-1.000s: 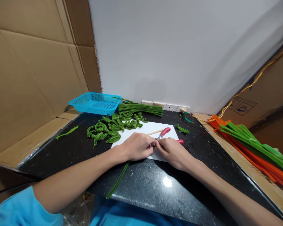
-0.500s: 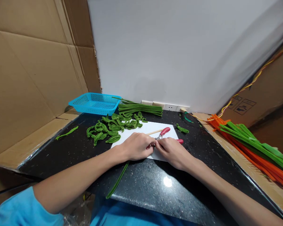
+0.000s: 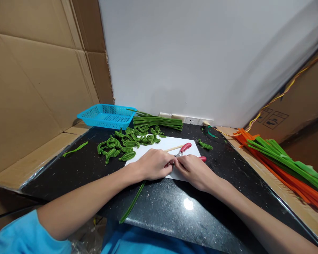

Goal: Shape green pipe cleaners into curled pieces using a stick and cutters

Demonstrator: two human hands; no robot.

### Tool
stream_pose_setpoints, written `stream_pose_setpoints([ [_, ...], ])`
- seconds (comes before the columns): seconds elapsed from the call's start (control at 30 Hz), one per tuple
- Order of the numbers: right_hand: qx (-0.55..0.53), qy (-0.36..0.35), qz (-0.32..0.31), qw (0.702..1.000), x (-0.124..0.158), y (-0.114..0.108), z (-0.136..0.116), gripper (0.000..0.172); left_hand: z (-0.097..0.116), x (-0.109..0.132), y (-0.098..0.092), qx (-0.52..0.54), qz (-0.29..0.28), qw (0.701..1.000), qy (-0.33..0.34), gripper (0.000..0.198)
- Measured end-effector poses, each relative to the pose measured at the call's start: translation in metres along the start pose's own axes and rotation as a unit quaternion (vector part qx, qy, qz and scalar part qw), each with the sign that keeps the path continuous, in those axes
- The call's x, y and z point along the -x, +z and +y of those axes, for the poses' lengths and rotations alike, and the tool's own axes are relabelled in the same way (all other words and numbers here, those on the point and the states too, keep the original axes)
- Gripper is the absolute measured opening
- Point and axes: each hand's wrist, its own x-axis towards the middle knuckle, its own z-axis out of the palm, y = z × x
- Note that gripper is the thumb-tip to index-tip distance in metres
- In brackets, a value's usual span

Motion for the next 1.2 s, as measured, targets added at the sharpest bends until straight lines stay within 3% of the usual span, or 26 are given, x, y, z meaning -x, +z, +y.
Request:
stream_pose_setpoints([
  [1.2, 0.040, -0.007, -0.019, 0.999, 0.0022, -0.0037, -0.0012, 0.042, -0.0016, 0.0001, -0.0020, -0.002, -0.008, 1.000, 0.029, 0.016],
])
